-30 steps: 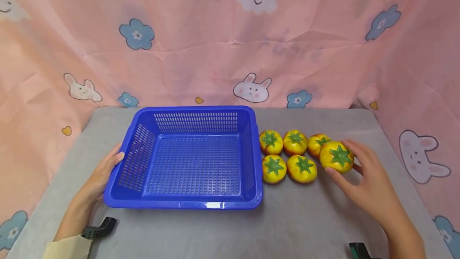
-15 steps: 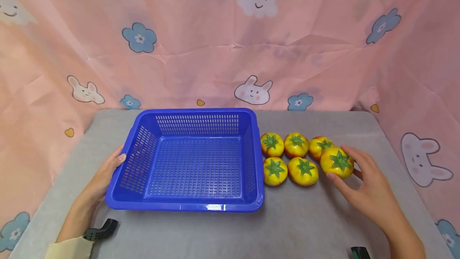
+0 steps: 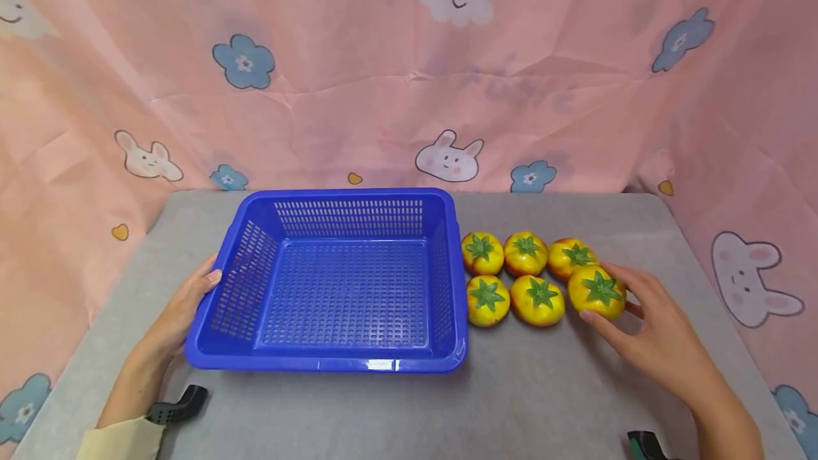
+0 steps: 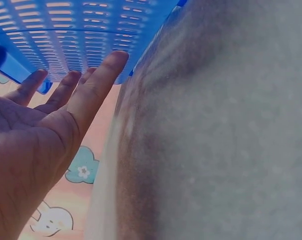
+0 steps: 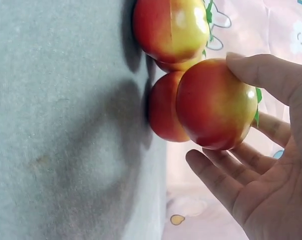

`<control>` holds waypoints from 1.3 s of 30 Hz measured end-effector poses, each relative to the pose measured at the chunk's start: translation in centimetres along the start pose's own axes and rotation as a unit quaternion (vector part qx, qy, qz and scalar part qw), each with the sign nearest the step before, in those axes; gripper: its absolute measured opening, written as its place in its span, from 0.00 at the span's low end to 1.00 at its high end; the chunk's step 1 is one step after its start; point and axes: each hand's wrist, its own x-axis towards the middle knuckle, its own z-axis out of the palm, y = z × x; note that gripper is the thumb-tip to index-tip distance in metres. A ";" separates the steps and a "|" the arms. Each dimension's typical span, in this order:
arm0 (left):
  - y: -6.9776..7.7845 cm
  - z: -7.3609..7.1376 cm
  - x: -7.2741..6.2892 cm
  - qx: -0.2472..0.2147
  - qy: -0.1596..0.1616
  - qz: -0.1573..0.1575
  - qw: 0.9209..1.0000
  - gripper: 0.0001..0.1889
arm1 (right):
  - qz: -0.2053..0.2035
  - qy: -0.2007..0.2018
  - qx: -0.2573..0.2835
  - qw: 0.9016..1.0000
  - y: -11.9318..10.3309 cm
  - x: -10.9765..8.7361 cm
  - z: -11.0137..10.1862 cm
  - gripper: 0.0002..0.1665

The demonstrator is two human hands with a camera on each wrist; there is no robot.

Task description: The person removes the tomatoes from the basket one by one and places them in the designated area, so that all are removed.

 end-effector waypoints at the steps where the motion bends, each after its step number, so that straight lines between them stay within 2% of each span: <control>1: 0.0 0.0 0.0 0.000 -0.001 0.001 1.000 0.34 | 0.000 -0.003 -0.001 1.000 0.0 0.0 -0.1 0.49; 7: -0.1 -0.1 0.0 0.010 -0.009 0.007 1.000 0.35 | -0.003 -0.014 -0.006 1.000 0.2 -0.2 -0.3 0.47; 15: -0.4 -0.5 0.1 -0.025 -0.020 0.018 0.999 0.34 | -0.026 -0.036 0.011 0.999 0.4 -0.1 -0.1 0.46; 39: -0.6 -0.4 0.2 -0.023 -0.024 0.022 0.999 0.34 | -0.013 -0.056 0.001 0.998 1.5 0.2 0.8 0.46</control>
